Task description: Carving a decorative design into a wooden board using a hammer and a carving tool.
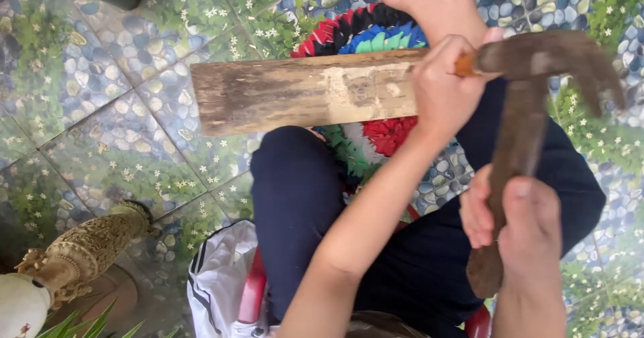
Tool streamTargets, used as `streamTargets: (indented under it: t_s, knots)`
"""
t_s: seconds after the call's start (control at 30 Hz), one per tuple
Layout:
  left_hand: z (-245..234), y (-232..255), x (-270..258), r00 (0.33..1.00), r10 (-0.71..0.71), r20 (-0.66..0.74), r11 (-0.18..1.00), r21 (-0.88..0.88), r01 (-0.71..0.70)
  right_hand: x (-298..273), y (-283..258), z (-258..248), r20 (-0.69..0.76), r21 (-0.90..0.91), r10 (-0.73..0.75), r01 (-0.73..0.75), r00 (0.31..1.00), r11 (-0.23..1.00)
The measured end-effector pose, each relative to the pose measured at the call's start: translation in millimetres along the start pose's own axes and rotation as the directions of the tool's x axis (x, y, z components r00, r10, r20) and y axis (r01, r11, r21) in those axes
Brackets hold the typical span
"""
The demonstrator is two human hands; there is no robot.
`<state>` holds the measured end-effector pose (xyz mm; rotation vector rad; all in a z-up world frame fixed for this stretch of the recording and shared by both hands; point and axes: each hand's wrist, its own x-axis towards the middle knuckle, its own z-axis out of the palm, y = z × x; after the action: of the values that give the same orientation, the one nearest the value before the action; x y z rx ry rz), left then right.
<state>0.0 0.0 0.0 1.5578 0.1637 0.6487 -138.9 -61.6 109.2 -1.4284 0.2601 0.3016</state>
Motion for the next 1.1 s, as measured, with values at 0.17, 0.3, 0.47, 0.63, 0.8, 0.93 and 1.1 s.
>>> streamTargets:
  t_s: [0.17, 0.3, 0.47, 0.63, 0.8, 0.93, 1.1]
  knots:
    - [4, -9, -10, 0.998, 0.063, -0.028, 0.998, 0.033, -0.062, -6, 7, -28, 0.135, 0.095, -0.144, 0.132, 0.98, 0.987]
    - [3, -10, -9, 0.984, 0.175, 0.026, 0.984, 0.025, -0.176, -6, 3, 1, -0.075, -0.1, 0.055, -0.062, 0.996, 0.993]
    - [1, -10, -10, 0.969, 0.246, -0.021, 0.968, 0.047, -0.245, -9, 23, -18, 0.053, -0.058, -0.093, 0.096, 0.994, 0.994]
    - [16, -57, -45, 0.938, 0.272, 0.214, 0.961, -0.012, -0.276, -12, 24, 7, -0.104, -0.101, 0.035, -0.046, 0.994, 0.994]
    - [13, -60, -40, 0.969, 0.147, 0.197, 0.989, -0.008, -0.148, -26, 43, -10, -0.03, 0.086, -0.092, 0.094, 0.995, 0.992]
    - [18, -68, -47, 0.963, 0.122, 0.241, 0.991, 0.017, -0.13, -24, 43, -11, -0.039, 0.086, -0.13, 0.133, 0.991, 0.987]
    - [13, -65, -46, 0.953, 0.148, 0.263, 0.989, -0.016, -0.149, -27, 44, -15, -0.008, 0.071, -0.136, 0.137, 0.991, 0.988]
